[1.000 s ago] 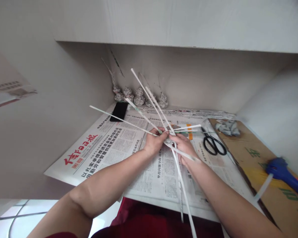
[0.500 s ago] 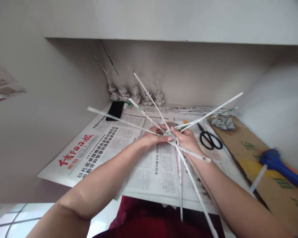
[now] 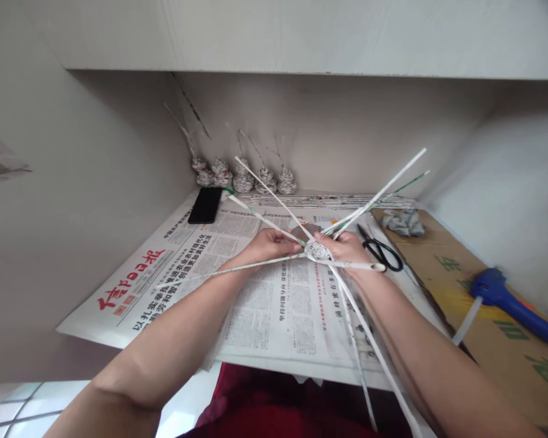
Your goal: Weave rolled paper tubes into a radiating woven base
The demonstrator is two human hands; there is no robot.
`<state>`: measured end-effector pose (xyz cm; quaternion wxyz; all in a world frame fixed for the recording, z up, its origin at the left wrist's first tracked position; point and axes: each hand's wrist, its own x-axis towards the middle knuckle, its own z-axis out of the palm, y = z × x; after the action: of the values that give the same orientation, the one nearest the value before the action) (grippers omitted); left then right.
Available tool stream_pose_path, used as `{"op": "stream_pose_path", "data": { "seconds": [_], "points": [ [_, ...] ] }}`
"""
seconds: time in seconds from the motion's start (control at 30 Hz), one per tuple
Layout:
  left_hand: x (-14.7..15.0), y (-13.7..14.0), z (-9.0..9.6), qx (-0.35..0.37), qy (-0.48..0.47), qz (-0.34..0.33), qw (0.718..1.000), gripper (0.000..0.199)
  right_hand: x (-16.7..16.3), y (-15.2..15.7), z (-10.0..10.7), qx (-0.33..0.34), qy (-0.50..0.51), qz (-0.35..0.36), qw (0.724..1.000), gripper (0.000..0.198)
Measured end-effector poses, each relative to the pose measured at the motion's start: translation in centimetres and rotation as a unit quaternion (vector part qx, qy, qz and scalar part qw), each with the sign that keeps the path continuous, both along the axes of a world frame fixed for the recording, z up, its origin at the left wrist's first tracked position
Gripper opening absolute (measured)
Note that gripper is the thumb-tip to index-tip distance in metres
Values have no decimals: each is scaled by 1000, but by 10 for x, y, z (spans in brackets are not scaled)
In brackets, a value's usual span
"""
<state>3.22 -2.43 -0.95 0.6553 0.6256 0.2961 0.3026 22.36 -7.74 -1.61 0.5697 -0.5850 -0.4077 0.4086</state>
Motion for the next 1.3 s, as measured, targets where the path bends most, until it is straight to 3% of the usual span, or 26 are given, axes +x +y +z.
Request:
{"op": "stream_pose_path", "data": {
  "seconds": [0.2,0.33,0.57,0.73,0.83,1.0,1.17,1.3],
  "points": [
    [6,-6,-7,40,18,77,996,33,-4,0,-8,13,-33,54,998,37],
    [11,-5,-20,35,35,80,996,30,-4,-1,-10,8,-114,61,992,38],
    [15,-10,-14,-39,2,105,994,14,-3,0,-13,12,-157,62,986,37],
    [19,-11,-18,-66,-26,132,989,18,-7,-2,-10,18,-175,43,983,33],
    [19,-9,-26,-60,-40,126,989,25,-10,-4,-7,9,-202,18,979,32],
    [17,-8,-24,-30,26,121,992,24,-14,-7,-2,19,-195,37,980,33],
    [19,-14,-12,-64,9,129,990,18,-17,-8,-1,11,-195,29,980,33],
    [20,-14,-18,-81,-21,113,990,21,-14,-6,-6,14,-216,17,976,33]
  ]
}}
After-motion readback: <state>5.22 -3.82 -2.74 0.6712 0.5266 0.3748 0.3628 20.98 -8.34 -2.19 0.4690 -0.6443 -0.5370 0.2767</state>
